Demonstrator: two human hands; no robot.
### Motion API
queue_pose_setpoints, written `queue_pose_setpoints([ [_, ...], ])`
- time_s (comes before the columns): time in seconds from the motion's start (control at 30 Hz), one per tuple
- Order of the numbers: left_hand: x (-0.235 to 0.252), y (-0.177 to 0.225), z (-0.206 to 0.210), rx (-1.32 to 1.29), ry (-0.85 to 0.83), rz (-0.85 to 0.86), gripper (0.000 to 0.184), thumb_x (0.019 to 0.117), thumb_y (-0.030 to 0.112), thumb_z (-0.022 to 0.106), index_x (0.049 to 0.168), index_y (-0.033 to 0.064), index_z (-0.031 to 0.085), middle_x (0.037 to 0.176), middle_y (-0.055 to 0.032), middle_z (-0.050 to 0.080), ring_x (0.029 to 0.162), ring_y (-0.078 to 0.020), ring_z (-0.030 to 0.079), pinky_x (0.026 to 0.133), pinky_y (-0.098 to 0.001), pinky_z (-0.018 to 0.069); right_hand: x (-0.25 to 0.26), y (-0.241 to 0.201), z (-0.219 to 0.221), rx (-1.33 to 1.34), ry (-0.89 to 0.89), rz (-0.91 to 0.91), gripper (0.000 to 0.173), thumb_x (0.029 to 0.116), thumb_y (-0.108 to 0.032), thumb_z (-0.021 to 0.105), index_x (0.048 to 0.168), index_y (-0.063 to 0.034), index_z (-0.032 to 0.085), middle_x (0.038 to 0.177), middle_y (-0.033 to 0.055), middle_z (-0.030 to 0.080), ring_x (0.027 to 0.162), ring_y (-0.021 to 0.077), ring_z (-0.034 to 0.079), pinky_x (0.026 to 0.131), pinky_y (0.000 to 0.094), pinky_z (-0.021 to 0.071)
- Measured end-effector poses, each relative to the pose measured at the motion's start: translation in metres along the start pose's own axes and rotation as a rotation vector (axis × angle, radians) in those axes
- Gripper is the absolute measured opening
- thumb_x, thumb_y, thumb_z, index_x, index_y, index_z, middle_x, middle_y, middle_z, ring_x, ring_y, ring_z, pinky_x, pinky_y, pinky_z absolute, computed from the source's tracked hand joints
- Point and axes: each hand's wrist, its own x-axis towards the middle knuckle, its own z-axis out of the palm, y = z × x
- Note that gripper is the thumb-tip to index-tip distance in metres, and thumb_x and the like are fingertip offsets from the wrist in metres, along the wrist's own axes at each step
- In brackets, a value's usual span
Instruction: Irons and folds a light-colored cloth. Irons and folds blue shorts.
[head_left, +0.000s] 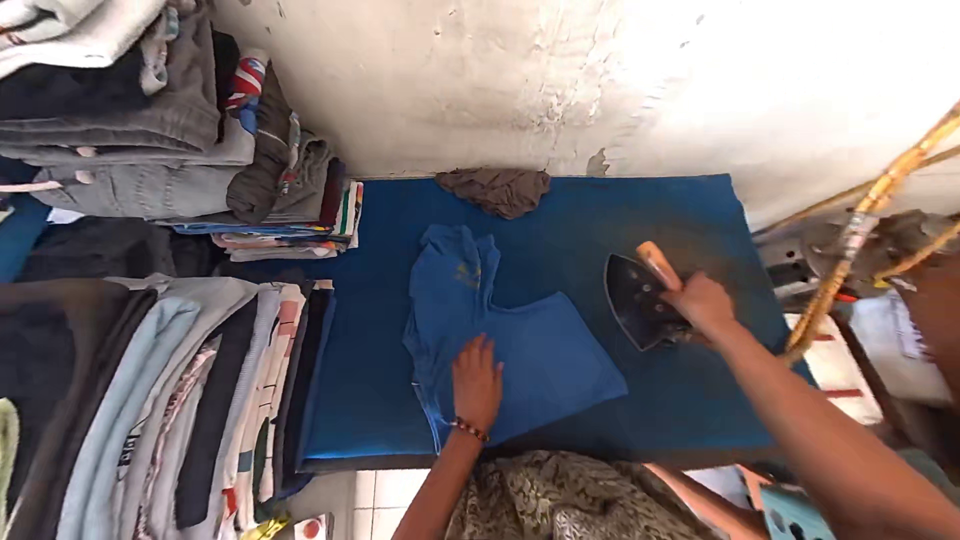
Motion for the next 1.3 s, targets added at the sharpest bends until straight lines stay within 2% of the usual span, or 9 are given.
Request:
queue_pose_setpoints([
  [0.1,0.018,0.014,0.047,0.098,-0.019,0.271,0.043,0.1021,0.021,0.057,0.140,0.0002,0.061,0.149,-0.0193,0.056,0.138,-0.0406,0.052,0.114,-0.0614,0.0366,0.000,-0.039,0.024,-0.098,0.212,-0.501,0.054,0.0891,0.003,0.067,0.140,0.0074,0.052,0.139,0.0383,0.050,0.130,0.0634,0.044,0.096,0.0826,0.0345],
  [0.2,0.023,0.008,0.071,0.159,-0.036,0.345,0.046,0.1020,0.023,0.057,0.143,0.0033,0.059,0.151,-0.0151,0.055,0.138,-0.0379,0.053,0.114,-0.0626,0.0363,-0.004,-0.083,0.084,-0.056,-0.096,-0.843,0.042,0.0910,0.000,0.068,0.132,-0.0032,0.065,0.132,0.0258,0.063,0.128,0.0520,0.053,0.098,0.0762,0.0382],
  [0.37,0.015,0.004,0.067,0.158,-0.046,0.329,0.045,0.1021,0.022,0.055,0.143,0.0054,0.060,0.151,-0.0106,0.056,0.136,-0.0341,0.056,0.112,-0.0585,0.0399,0.027,-0.106,0.090,-0.145,-0.517,-0.648,0.023,0.0874,-0.015,0.083,0.101,0.0019,0.075,0.105,0.0262,0.071,0.114,0.0506,0.060,0.100,0.0756,0.0345],
  [0.57,0.043,-0.037,-0.017,-0.011,0.354,-0.221,0.042,0.0991,0.014,0.060,0.135,-0.0082,0.060,0.139,-0.0282,0.060,0.129,-0.0481,0.057,0.107,-0.0635,0.0430,0.051,-0.194,0.081,0.013,-0.518,-0.783,0.039,0.0984,-0.019,0.070,0.125,0.0081,0.064,0.125,0.0307,0.063,0.123,0.0492,0.058,0.104,0.0697,0.0416],
  [0.67,0.059,-0.081,-0.060,-0.155,0.191,-0.612,0.069,0.0907,0.031,0.077,0.144,-0.0060,0.052,0.153,-0.0297,0.043,0.142,-0.0495,0.039,0.113,-0.0647,0.0337,0.052,-0.274,0.106,0.144,-0.464,-0.778,0.046,0.1064,-0.028,0.057,0.135,0.0086,0.058,0.135,0.0321,0.059,0.132,0.0506,0.051,0.109,0.0675,0.0392],
  [0.87,0.063,-0.107,-0.084,-0.365,-0.065,-0.447,0.054,0.0919,0.015,0.074,0.135,-0.0123,0.057,0.138,-0.0293,0.059,0.133,-0.0384,0.055,0.115,-0.0513,0.0397,0.039,-0.377,0.144,0.109,-0.784,-0.792,0.040,0.1000,-0.022,0.069,0.125,0.0093,0.064,0.122,0.0309,0.065,0.118,0.0444,0.060,0.102,0.0660,0.0417],
  [1.03,0.015,-0.131,-0.101,-0.555,0.233,-0.361,0.041,0.0816,0.012,0.082,0.110,-0.0102,0.064,0.100,-0.0200,0.070,0.093,-0.0210,0.069,0.086,-0.0385,0.0573,0.034,-0.302,0.050,0.672,-0.700,-0.864,0.009,0.0935,-0.006,0.065,0.101,-0.0020,0.065,0.095,0.0008,0.063,0.088,0.0058,0.060,0.083,0.0286,0.0531],
  [1.17,-0.033,-0.118,-0.090,-0.356,0.482,0.024,0.026,0.0752,0.015,0.081,0.085,-0.0051,0.068,0.096,-0.0177,0.070,0.095,-0.0236,0.068,0.088,-0.0360,0.0560,-0.013,-0.158,-0.001,0.613,-0.681,-0.862,0.012,0.0782,-0.026,0.075,0.080,-0.0183,0.066,0.109,-0.0071,0.066,0.095,0.0025,0.063,0.073,0.0221,0.0554],
  [1.3,-0.069,-0.088,-0.065,-0.105,0.118,0.237,0.019,0.0695,0.009,0.082,0.082,-0.0008,0.073,0.106,-0.0235,0.072,0.106,-0.0455,0.068,0.090,-0.0633,0.0518,-0.061,-0.030,0.034,0.494,-0.867,-0.317,0.035,0.1034,-0.022,0.056,0.126,0.0038,0.061,0.131,0.0116,0.061,0.115,0.0163,0.062,0.098,0.0360,0.0545],
])
